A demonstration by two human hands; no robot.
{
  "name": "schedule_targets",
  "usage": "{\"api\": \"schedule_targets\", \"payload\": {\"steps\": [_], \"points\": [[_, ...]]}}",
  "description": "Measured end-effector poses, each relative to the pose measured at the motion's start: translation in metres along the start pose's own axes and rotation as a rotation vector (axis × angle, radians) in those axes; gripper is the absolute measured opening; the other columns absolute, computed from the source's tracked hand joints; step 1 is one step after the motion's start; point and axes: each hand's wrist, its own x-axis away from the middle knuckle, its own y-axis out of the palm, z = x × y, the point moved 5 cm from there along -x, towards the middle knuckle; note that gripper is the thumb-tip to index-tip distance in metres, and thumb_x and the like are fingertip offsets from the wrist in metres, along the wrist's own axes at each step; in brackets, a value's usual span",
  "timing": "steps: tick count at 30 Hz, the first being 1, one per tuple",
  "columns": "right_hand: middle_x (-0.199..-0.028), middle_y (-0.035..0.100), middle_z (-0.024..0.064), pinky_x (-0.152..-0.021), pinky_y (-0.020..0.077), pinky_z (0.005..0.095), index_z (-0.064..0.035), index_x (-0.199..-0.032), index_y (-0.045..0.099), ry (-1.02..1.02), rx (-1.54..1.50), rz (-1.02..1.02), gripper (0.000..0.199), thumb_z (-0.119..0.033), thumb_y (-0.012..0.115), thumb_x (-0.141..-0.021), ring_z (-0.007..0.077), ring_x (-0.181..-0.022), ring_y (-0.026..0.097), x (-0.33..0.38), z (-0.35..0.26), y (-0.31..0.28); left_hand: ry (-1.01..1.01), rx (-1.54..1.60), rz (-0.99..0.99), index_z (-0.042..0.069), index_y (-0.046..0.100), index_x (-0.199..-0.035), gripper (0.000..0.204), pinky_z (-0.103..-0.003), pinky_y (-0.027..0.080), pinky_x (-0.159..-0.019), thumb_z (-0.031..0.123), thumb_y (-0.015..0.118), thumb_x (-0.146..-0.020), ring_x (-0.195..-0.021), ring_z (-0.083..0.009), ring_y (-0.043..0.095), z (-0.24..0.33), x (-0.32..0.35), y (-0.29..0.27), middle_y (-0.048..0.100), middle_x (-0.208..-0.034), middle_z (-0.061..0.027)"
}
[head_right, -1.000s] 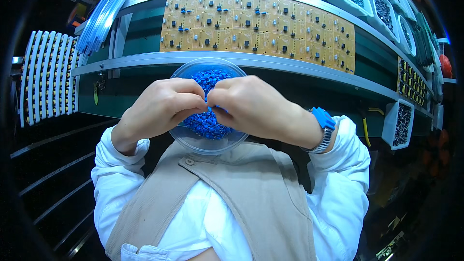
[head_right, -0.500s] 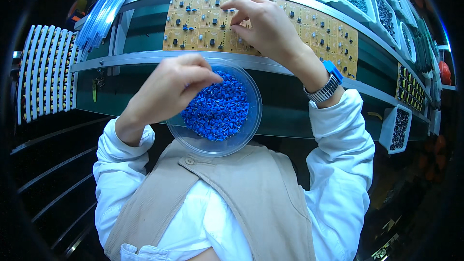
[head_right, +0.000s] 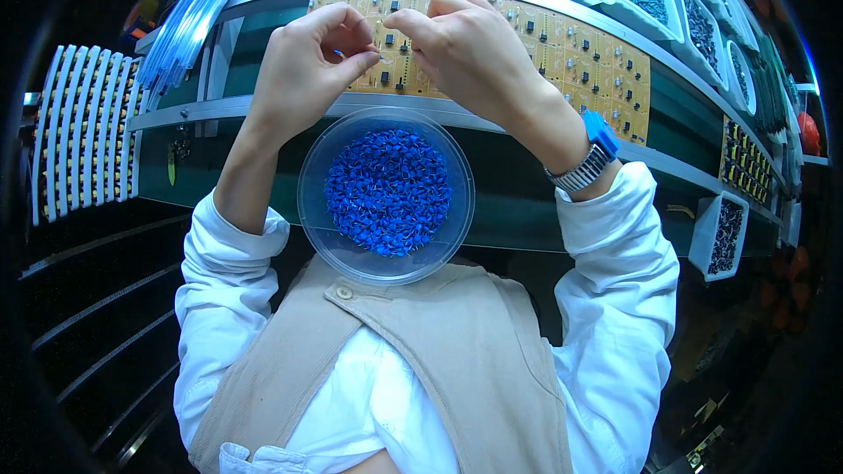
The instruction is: Sorting and placing small electronic components into a tube and onto a board at an assembly station.
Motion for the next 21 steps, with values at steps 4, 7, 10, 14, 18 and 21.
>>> {"api": "schedule_targets", "payload": {"steps": [4,7,10,14,18,21], "points": [[-0.070,0.061,0.0037,-0.065,0.0468,0.0322,-0.0108,-0.101,0.059,-0.023,0.025,0.013,0.035,-0.003,0.066,-0.067,0.0218,-0.068,0.059,0.001,-0.006,-0.003,0.016,0.008,0.013,0.000,0.058,-0.080,0.011,-0.027,0.051,-0.063,0.005,0.065,-0.072,-0.068,-0.0182,0.065,-0.005,-0.006,0.006,0.065,-0.074,-0.0113],[-0.071,0.061,0.0050,-0.066,0.0470,0.0324,-0.0100,-0.099,0.060,-0.031,0.061,0.006,0.034,-0.003,0.066,-0.067,0.0222,-0.069,0.059,-0.001,-0.009,-0.005,0.032,0.010,0.017,0.001,0.058,-0.079,0.012,-0.029,0.051,-0.063,0.006,0.064,-0.071,-0.068,-0.0212,0.066,-0.004,-0.010,0.010,0.065,-0.074,-0.0130],[-0.072,0.061,0.0064,-0.066,0.0474,0.0326,-0.0090,-0.095,0.060,0.022,0.038,-0.004,0.029,-0.005,0.067,-0.067,0.0226,-0.069,0.059,0.004,-0.017,-0.020,0.045,-0.014,0.012,0.001,0.057,-0.079,0.012,-0.029,0.051,-0.063,0.005,0.064,-0.070,-0.069,-0.0212,0.066,-0.002,-0.014,0.014,0.065,-0.074,-0.0126],[-0.073,0.059,0.0085,-0.066,0.0485,0.0327,-0.0063,-0.087,0.060,0.047,-0.141,-0.286,0.018,-0.008,0.065,-0.069,0.0232,-0.070,0.059,0.020,-0.056,-0.032,0.056,-0.085,-0.022,0.002,0.056,-0.080,0.015,-0.024,0.052,-0.064,0.003,0.068,-0.071,-0.069,-0.0155,0.064,-0.004,-0.017,0.019,0.064,-0.073,-0.0083],[-0.072,0.056,0.0087,-0.065,0.0491,0.0325,-0.0028,-0.076,0.058,-0.098,-0.302,-0.675,0.008,-0.008,0.060,-0.070,0.0237,-0.072,0.059,0.048,-0.099,0.004,0.094,-0.117,-0.016,0.003,0.055,-0.079,0.014,-0.026,0.052,-0.064,0.003,0.067,-0.071,-0.069,-0.0162,0.064,-0.002,-0.021,0.022,0.064,-0.073,-0.0085],[-0.072,0.059,0.0113,-0.064,0.0508,0.0335,-0.0022,-0.072,0.060,-0.100,-0.349,-0.609,0.005,-0.006,0.061,-0.070,0.0253,-0.070,0.061,0.045,-0.100,0.009,0.101,-0.120,-0.044,0.004,0.055,-0.078,0.014,-0.027,0.052,-0.064,0.003,0.067,-0.071,-0.068,-0.0166,0.064,0.000,-0.023,0.024,0.064,-0.073,-0.0091]]}}
